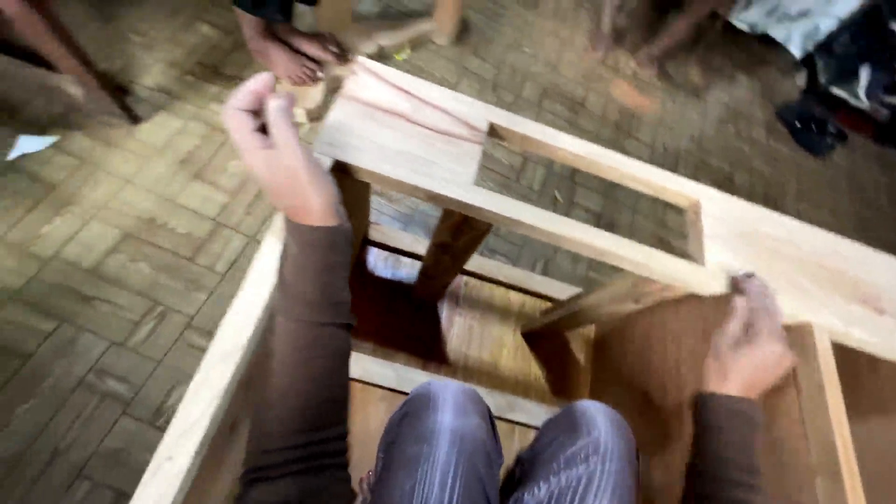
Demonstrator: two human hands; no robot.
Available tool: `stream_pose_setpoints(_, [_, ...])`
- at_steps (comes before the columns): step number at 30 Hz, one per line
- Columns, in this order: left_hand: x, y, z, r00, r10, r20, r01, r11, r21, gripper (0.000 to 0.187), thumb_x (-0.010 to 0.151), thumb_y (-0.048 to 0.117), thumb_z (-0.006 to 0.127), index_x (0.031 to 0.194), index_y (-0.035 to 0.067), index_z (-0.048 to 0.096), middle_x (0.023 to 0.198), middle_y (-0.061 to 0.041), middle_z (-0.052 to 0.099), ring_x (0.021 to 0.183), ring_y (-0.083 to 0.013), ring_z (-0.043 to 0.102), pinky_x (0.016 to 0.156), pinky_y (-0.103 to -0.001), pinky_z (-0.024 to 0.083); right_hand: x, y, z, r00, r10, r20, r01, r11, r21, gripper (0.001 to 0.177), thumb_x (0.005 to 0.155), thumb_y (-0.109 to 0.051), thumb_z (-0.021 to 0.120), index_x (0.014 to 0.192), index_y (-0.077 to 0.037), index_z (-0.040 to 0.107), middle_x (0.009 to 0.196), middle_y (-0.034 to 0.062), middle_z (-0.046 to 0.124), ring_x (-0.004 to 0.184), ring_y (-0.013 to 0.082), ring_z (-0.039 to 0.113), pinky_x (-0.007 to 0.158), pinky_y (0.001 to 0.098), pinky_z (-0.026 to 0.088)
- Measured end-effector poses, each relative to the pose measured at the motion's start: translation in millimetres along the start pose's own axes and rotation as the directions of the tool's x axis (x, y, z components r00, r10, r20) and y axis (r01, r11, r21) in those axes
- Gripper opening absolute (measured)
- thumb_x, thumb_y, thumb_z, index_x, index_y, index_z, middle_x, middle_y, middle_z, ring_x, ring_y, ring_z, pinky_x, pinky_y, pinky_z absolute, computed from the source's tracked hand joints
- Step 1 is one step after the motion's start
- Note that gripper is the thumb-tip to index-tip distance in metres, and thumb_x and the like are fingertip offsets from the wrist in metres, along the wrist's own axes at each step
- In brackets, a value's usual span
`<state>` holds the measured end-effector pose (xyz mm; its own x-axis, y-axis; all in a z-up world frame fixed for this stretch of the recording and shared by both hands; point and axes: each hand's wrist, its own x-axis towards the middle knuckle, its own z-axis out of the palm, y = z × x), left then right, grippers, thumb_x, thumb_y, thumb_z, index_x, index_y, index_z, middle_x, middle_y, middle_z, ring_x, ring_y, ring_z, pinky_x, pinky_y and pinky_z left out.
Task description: Sanding the surfaces and edges of a wooden furniture frame using sandpaper to achieve a smooth finish.
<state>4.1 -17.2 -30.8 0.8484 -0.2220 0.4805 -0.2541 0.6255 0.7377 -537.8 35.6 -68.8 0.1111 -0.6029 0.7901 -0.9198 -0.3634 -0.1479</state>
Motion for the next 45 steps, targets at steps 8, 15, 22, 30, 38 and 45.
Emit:
stream_pose_setpoints(8, [-0.2, 12.1, 1.8, 0.999, -0.044, -0.029, 0.046, 0.996, 0.081, 0.016, 0.096, 0.013, 0.059, 0.111, 0.006, 0.065, 0.109, -0.006, 0.064, 0.099, -0.016, 0.062, 0.09, -0.03, 0.053, 57.1, -237.8, 86.1, 0.975, -0.194, 0.108, 0.127, 0.886, 0.446, 0.026, 0.104, -0.004, 0.062, 0.128, -0.008, 0.071, 0.133, 0.0125, 0.07, 0.129, 0.0299, 0.064, 0.118, 0.0448, 0.046])
stream_pose_setpoints(15, [4.8, 23.4, 0.2, 0.969, -0.24, -0.061, 0.242, 0.969, 0.038, 0.018, 0.091, 0.011, 0.06, 0.108, 0.009, 0.067, 0.102, -0.003, 0.058, 0.096, -0.015, 0.059, 0.092, -0.029, 0.052, 69.6, -220.7, 29.8, 0.958, -0.191, 0.213, 0.047, 0.839, 0.542, 0.028, 0.106, 0.001, 0.055, 0.131, -0.005, 0.068, 0.135, 0.0159, 0.068, 0.131, 0.0295, 0.063, 0.125, 0.0424, 0.041])
stream_pose_setpoints(22, [2.8, 19.6, 0.2, 0.986, -0.164, 0.002, 0.163, 0.983, 0.08, 0.017, 0.094, 0.013, 0.058, 0.109, 0.009, 0.064, 0.104, -0.004, 0.063, 0.092, -0.0148, 0.061, 0.082, -0.029, 0.054, 4.3, 2.0, -20.1, 0.998, 0.004, 0.059, -0.009, 0.996, 0.087, 0.033, 0.124, 0.002, 0.048, 0.14, 0.015, 0.072, 0.134, 0.0261, 0.073, 0.127, 0.0383, 0.068, 0.113, 0.047, 0.051])
stream_pose_setpoints(30, [0.7, 15.6, 4.3, 0.996, -0.086, 0.032, 0.084, 0.995, 0.047, 0.015, 0.091, 0.001, 0.055, 0.102, 0.01, 0.061, 0.101, -0.006, 0.06, 0.087, -0.017, 0.061, 0.078, -0.03, 0.058, 40.4, -133.9, 17.7, 0.913, 0.385, 0.137, -0.401, 0.78, 0.48, 0.024, 0.114, -0.006, 0.049, 0.127, 0.003, 0.067, 0.13, 0.0154, 0.069, 0.121, 0.023, 0.067, 0.107, 0.0303, 0.054])
stream_pose_setpoints(38, [-35.6, 49.2, 8.1, 0.924, 0.284, 0.257, -0.358, 0.88, 0.314, 0.016, 0.097, 0.004, 0.059, 0.112, 0.003, 0.065, 0.106, -0.014, 0.06, 0.103, -0.0314, 0.06, 0.098, -0.04, 0.046, 89.7, -246.9, 70.2, 0.974, -0.174, 0.143, 0.005, 0.651, 0.759, 0.015, 0.103, -0.005, 0.061, 0.112, -0.005, 0.073, 0.115, 0.0137, 0.076, 0.113, 0.0275, 0.071, 0.104, 0.0422, 0.055])
stream_pose_setpoints(45, [-148.9, 97.8, 10.2, 0.839, -0.104, 0.535, 0.053, 0.992, 0.11, 0.041, 0.103, 0.018, 0.066, 0.14, 0.001, 0.059, 0.134, -0.024, 0.055, 0.136, -0.0394, 0.051, 0.12, -0.054, 0.034, 71.3, -227.0, 55.3, 0.87, 0.172, 0.462, -0.479, 0.075, 0.875, 0.026, 0.108, -0.014, 0.056, 0.128, -0.002, 0.069, 0.119, 0.0141, 0.074, 0.114, 0.0161, 0.064, 0.106, 0.043, 0.054])
